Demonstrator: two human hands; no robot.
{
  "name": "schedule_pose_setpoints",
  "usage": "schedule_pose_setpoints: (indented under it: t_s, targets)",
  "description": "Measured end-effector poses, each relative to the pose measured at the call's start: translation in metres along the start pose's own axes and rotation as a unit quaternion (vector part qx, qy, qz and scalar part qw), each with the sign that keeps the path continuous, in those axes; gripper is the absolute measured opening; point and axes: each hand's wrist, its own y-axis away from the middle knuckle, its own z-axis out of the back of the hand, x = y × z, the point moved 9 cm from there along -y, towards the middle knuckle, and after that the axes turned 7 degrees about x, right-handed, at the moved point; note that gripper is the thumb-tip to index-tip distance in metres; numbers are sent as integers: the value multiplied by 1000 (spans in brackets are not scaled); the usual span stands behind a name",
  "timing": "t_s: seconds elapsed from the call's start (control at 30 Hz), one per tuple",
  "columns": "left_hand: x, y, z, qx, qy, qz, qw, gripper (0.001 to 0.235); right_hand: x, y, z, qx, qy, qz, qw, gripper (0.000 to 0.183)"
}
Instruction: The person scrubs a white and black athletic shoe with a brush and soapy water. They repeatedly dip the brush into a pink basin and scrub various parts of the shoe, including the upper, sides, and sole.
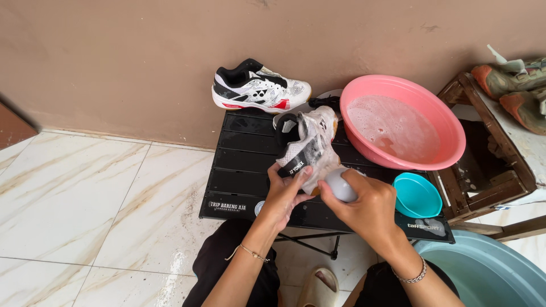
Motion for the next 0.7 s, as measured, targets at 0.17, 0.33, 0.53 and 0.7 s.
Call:
schedule_pose_setpoints:
  t_s: [0.17, 0.33, 0.53, 0.7]
  targets:
    - [31, -18, 19, -7, 21, 26, 999, 95, 40, 7, -17, 87, -39, 77, 992, 27]
    - [33, -4, 14, -7, -5, 58, 998, 82, 35, 11, -34, 147, -56, 84, 984, 26]
    - [20, 4, -6, 39, 0, 76, 996, 93, 34, 9, -19, 49, 30, 75, 995, 31]
    - [24, 3, 4, 41, -24, 74, 996, 86, 46, 10, -25, 95, -33, 124, 987, 27]
